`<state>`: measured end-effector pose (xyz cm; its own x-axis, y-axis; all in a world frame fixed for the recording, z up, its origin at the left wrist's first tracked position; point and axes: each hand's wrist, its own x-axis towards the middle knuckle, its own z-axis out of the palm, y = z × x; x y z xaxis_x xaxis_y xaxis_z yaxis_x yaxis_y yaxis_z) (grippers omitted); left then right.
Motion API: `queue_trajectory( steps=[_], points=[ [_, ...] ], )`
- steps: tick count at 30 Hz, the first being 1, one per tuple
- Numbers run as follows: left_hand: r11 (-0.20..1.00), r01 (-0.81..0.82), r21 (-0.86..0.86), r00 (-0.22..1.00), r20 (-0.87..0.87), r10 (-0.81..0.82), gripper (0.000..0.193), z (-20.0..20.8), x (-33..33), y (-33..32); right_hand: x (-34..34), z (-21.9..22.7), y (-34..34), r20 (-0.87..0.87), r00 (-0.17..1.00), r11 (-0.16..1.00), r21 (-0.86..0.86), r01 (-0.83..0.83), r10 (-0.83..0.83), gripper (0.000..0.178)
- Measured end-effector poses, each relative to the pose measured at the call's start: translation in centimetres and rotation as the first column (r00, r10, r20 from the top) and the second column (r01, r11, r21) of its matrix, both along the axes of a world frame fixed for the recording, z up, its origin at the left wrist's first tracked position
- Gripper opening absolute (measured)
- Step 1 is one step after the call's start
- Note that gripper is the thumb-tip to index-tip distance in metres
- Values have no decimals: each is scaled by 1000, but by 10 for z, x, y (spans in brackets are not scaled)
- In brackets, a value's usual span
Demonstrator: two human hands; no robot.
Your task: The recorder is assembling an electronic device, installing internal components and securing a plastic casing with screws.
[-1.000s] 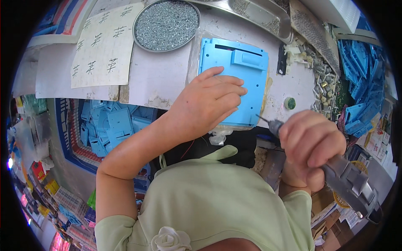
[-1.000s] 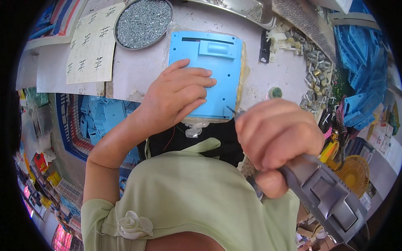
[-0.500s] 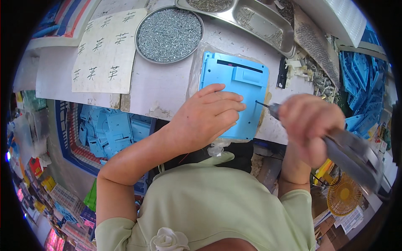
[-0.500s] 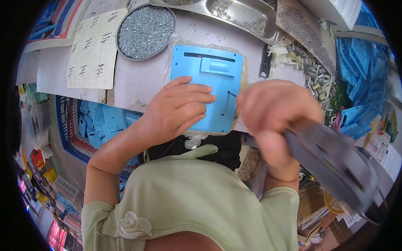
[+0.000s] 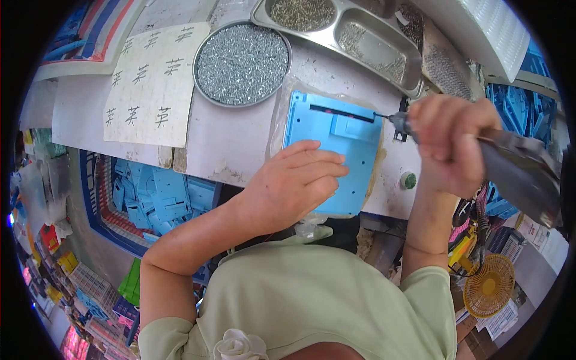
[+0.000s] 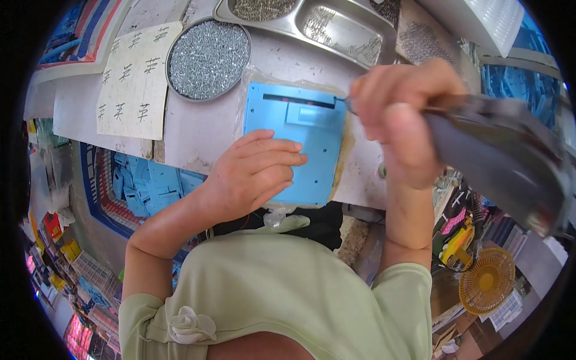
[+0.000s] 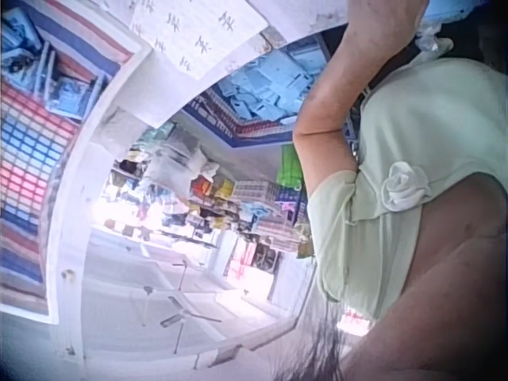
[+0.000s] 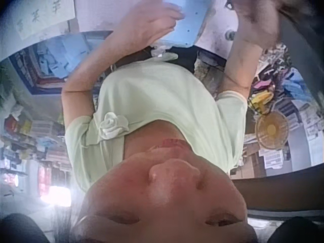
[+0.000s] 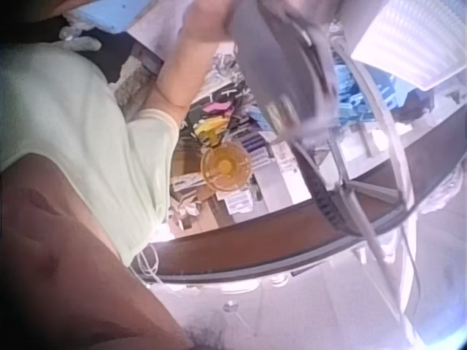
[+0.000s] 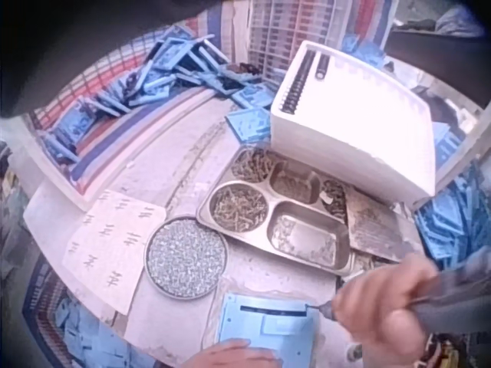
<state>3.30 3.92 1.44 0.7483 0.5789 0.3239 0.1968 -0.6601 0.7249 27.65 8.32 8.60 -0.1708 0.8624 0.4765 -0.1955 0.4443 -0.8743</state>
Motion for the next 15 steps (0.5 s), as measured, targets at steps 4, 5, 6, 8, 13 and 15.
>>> queue_trajectory(
  steps=[4, 5, 6, 8, 13, 15],
  points=[
    [1000, -10, 3, 1000, -6, 10, 23, -2, 0, -1, -4, -10, 2, 8, 1000, 994, -106, -22, 23, 20],
    [1000, -5, -2, 1000, -6, 5, 22, -1, 0, 0, -5, -13, 5, -15, 1000, 995, -102, -13, 12, 22],
    [1000, -1, -7, 1000, -6, 1, 21, 1, 0, 0, -5, -17, 7, -43, 999, 996, -89, -11, 7, 22],
    [1000, -4, -2, 1000, 0, 4, 21, 1, 0, -1, -4, -17, 10, -56, 998, 994, -99, -38, 33, 20],
    [998, 6, -61, 991, 137, 2, 17, -3, -1, 3, 10, 28, -4, -53, 987, 987, -36, -154, 152, 24],
    [971, -98, -218, 975, 172, 138, 15, 2, -7, 0, 7, 41, -17, -129, 968, 976, 6, -218, 217, 28]
  ],
)
